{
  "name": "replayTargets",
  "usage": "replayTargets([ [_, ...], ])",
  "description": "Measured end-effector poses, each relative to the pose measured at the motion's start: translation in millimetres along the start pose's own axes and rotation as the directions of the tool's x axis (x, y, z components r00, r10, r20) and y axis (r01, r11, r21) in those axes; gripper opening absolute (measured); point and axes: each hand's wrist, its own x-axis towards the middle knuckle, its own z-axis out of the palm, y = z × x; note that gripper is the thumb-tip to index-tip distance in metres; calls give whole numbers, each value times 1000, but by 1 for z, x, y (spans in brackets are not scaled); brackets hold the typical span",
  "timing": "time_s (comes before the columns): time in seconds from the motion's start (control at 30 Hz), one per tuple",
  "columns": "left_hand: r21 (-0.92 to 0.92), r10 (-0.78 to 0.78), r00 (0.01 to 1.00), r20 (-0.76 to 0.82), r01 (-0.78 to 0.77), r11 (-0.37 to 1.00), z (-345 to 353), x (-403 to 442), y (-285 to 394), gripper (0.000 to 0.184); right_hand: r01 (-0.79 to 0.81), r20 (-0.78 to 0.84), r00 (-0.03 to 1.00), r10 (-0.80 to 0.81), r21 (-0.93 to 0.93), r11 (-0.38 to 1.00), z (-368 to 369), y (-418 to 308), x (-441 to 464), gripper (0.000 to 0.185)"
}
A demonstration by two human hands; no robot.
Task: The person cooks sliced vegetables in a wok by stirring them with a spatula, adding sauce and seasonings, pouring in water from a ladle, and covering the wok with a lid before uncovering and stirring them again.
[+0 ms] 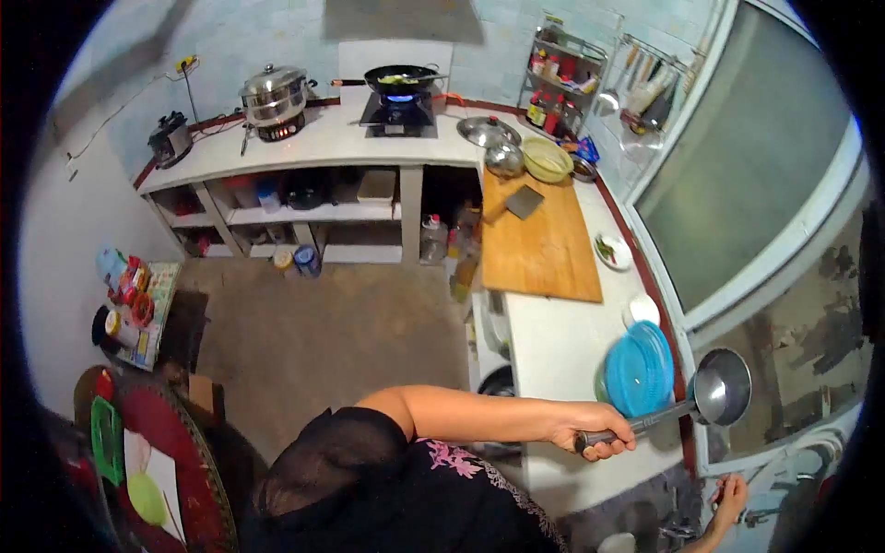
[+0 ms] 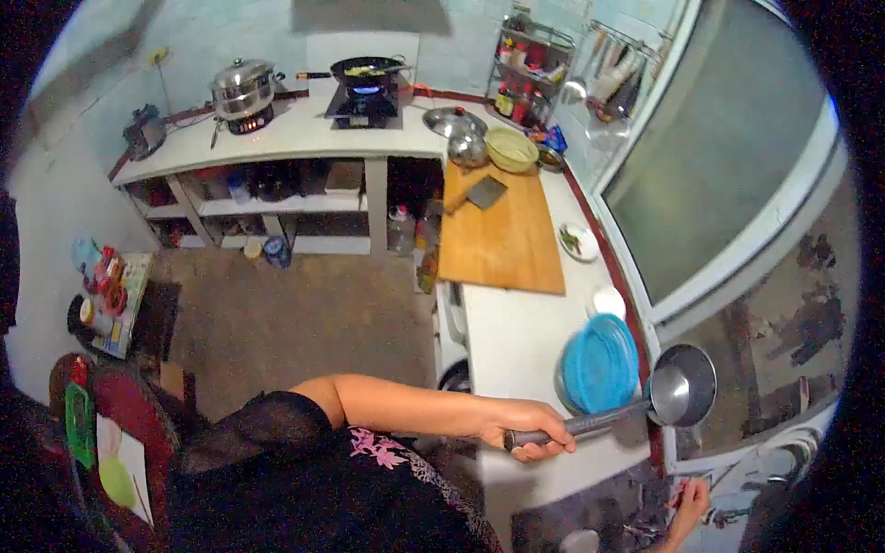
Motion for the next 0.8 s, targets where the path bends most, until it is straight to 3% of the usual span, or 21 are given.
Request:
replayTargets([
  [0.17, 119, 173, 973, -151, -156, 981, -65, -162, 90, 23, 86, 258, 961, -104, 77, 993, 226, -93, 25, 21],
  [0.2, 27, 159, 976, -152, -156, 987, -82, -190, 107, 19, 81, 296, 948, -119, 137, 987, 282, -121, 21, 21],
  [0.27, 30, 296, 919, -260, -298, 954, -106, -248, 139, 17, -31, 362, 932, -27, 154, 988, 374, -150, 29, 21],
  [0.47, 226, 526, 695, -490, -482, 847, -179, -399, 239, 22, -63, 777, 627, -56, 122, 991, 595, -206, 73, 18],
  [0.53, 268, 585, 595, -551, -538, 800, -199, -438, 273, 23, -153, 865, 500, -45, 139, 978, 663, -223, 87, 20],
  [0.63, 353, 639, 458, -618, -565, 746, -227, -493, 328, 24, -165, 930, 368, -8, 74, 983, 761, -239, 117, 21],
  [0.73, 412, 693, 339, -637, -609, 677, -261, -542, 390, 25, -81, 950, 255, -179, 205, 975, 855, -252, 152, 22],
  [0.8, 395, 728, 295, -619, -684, 613, -275, -569, 437, 21, -118, 969, 191, -155, 179, 977, 917, -260, 177, 23],
])
